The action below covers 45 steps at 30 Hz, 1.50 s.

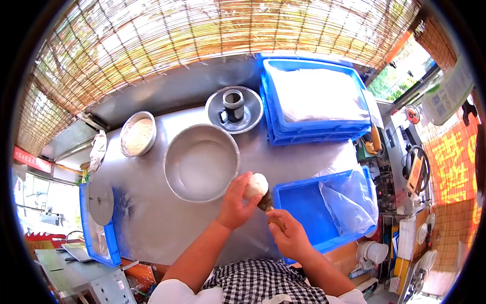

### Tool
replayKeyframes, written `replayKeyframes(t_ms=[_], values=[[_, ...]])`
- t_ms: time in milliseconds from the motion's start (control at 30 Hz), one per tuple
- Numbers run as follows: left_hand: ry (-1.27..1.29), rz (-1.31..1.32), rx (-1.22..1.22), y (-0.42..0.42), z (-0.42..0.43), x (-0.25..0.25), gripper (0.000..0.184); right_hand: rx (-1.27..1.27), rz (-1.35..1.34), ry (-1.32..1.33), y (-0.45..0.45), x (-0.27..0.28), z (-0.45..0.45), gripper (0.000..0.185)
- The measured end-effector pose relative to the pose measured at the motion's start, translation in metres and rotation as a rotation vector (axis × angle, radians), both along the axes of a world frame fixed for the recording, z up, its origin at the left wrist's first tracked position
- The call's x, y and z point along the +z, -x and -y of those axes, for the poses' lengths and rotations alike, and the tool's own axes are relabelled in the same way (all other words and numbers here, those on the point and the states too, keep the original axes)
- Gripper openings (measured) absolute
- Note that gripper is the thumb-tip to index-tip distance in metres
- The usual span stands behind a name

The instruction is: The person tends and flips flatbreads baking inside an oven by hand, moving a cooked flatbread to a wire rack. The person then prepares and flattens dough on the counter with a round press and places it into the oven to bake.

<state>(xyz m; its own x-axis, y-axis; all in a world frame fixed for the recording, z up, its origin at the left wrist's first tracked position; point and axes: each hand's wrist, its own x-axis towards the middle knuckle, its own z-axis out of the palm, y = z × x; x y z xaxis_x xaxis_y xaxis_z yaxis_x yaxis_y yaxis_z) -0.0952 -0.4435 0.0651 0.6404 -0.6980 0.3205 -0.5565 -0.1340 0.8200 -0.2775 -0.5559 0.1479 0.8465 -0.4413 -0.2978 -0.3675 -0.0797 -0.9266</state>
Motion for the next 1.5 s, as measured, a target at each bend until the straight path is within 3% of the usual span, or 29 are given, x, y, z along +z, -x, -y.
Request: replayKeyframes(t_ms=[33,233,333,467,567,667,767,867,1167,1400,1500], values=[[0.012,-0.059,0.033,-0.005,-0.006,-0.005,0.065,0.014,0.010,0.005,-0.007,-0.002,-0.003,0.029],[0.465,-1.196,0.073,-0.050,-0.040,-0.019,0.055,0.114,-0.003,0.015,-0.040,-0.010,-0.015,0.030],[0.594,-1.504,0.129,-0.072,-0.055,-0.014,0.053,0.135,-0.026,-0.014,-0.053,0.001,-0.018,0.030],[0.505,-1.459,0.417,-0.108,-0.060,-0.023,0.047,0.083,-0.052,-0.139,-0.063,0.001,-0.016,0.029],[0.427,-1.282,0.487,-0.136,-0.066,-0.042,0.041,0.023,-0.049,-0.198,-0.063,-0.009,-0.013,0.029],[0.135,-0.873,0.567,-0.157,-0.065,-0.066,0.038,-0.002,-0.052,-0.177,-0.060,-0.018,-0.007,0.029],[-0.229,-0.279,0.605,-0.165,-0.063,-0.081,0.045,-0.016,-0.070,-0.157,-0.059,-0.024,-0.001,0.029],[-0.418,-0.018,0.545,-0.168,-0.065,-0.088,0.056,-0.014,-0.038,-0.136,-0.058,-0.031,0.004,0.028],[-0.590,0.003,0.420,-0.183,-0.084,-0.091,0.068,0.115,-0.036,-0.023,-0.096,-0.027,0.019,0.035],[-0.539,-0.048,0.432,-0.190,-0.081,-0.080,0.057,0.307,-0.161,0.240,-0.175,-0.026,0.035,0.042],[-0.485,-0.086,0.337,-0.198,-0.086,-0.091,0.053,0.288,-0.140,0.275,-0.208,-0.035,0.039,0.033]])
